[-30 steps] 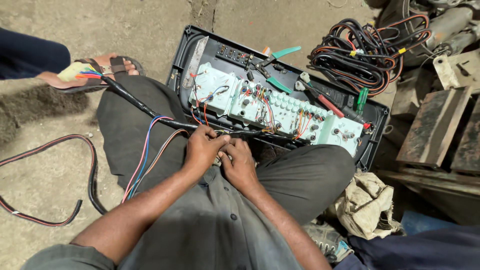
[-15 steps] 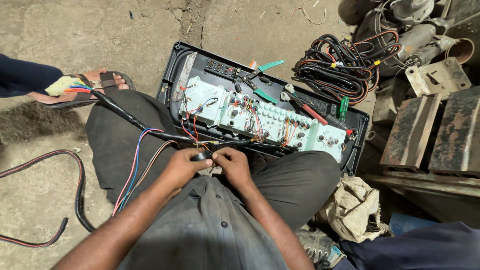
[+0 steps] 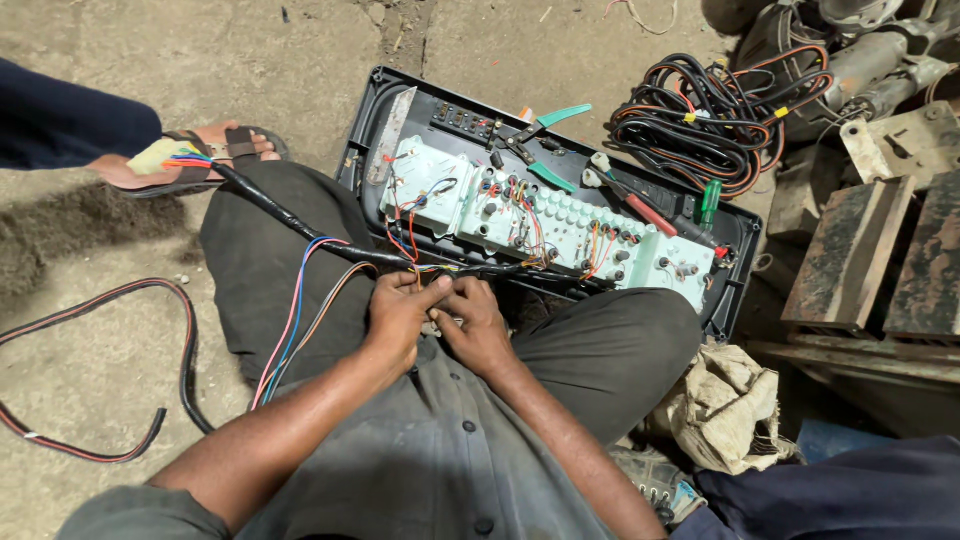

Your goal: The person sits on the floor and works on an open electronic device, using pliers to strip wire insulation and electrical tape to insulate connections. The person handles multiple colored wires and secures them within the device casing.

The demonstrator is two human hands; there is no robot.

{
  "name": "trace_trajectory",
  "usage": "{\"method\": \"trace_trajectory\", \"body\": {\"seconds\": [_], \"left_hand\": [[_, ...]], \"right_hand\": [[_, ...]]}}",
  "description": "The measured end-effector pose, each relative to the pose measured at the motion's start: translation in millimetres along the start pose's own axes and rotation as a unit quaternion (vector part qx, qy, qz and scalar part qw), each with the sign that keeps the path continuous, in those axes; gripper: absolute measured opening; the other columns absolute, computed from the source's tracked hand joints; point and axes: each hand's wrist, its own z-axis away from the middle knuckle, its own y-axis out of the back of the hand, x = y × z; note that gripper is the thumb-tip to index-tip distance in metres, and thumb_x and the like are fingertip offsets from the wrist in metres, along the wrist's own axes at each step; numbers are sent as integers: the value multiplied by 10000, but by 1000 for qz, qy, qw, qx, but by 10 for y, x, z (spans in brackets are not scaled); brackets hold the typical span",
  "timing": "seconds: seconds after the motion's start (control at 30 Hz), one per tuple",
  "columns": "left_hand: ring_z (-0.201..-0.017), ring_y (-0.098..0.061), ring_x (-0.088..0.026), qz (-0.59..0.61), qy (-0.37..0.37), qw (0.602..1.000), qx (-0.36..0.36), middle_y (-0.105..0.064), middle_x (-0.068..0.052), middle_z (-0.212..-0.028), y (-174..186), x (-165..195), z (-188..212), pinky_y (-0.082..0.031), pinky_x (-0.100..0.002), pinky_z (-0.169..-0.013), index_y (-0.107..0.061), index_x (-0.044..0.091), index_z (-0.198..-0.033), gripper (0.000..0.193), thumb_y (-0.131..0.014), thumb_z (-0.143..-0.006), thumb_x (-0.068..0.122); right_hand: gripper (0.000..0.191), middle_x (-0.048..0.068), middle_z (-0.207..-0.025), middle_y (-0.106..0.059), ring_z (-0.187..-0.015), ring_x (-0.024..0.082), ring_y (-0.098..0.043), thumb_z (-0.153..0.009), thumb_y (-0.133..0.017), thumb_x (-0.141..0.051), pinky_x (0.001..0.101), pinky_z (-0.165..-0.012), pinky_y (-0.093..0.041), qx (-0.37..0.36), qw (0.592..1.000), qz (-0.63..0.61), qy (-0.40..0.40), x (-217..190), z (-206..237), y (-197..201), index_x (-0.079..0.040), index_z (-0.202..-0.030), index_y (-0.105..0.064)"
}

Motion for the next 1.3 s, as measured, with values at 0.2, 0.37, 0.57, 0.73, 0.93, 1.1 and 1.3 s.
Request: {"method": "trace_trajectory", "body": {"seconds": [0.2,0.37,0.57,0.73,0.93,1.1,1.3], "left_hand": [[-739,-682,-66,10,19,999,-25,-734,-33,-920,66,-12,-60,-536,-235,-641,-721,17,-1078,247,-694,-960,232],[-521,-559,-112,-29,148,988,-32,-678,-49,-781,211,85,-110,-388,-245,-455,-679,57,-1084,433,-512,-1030,453],[-524,-538,-99,72,129,977,-151,-579,3,-694,209,74,-92,-442,-259,-466,-686,84,-1114,243,-618,-1010,293],[-541,-529,-86,-68,25,996,-43,-678,-27,-750,64,-20,-141,-421,-255,-465,-682,4,-1004,173,-754,-924,140],[-541,-537,-71,-44,17,999,18,-697,-21,-780,-20,-51,-50,-407,-242,-451,-690,22,-890,232,-734,-942,244],[-635,-583,-50,-5,-2,1000,23,-668,-25,-833,22,41,-49,-472,-237,-543,-692,44,-886,169,-762,-939,188],[-569,-617,-115,-74,55,989,-113,-695,-41,-688,205,115,-111,-479,-253,-542,-711,39,-784,186,-727,-910,175]], "right_hand": [[149,54,-904,-731,-848,145,-659,-965,-672,-150,300,-801,-533,-28,876,-383,-294,256,27,-149,-8,-987,-712],[163,64,-900,-720,-803,125,-648,-976,-680,-126,288,-743,-532,3,869,-382,-313,377,45,-150,25,-1014,-728],[240,58,-1016,-761,-889,85,-704,-921,-657,-117,243,-771,-569,12,946,-224,-233,234,30,-155,-20,-1128,-733],[133,110,-943,-708,-901,255,-675,-892,-731,-129,372,-809,-539,62,993,-47,-84,106,-15,-106,-37,-989,-730],[107,175,-911,-630,-945,382,-605,-870,-747,-117,441,-831,-489,46,997,41,-38,-16,82,-39,-34,-932,-721],[125,87,-965,-712,-933,192,-652,-963,-692,-135,321,-851,-520,-19,964,-212,-156,114,74,-124,-27,-1021,-715],[142,51,-911,-721,-848,96,-674,-1042,-633,-138,289,-806,-562,-26,913,-318,-254,155,96,-156,-11,-1079,-685]]}}
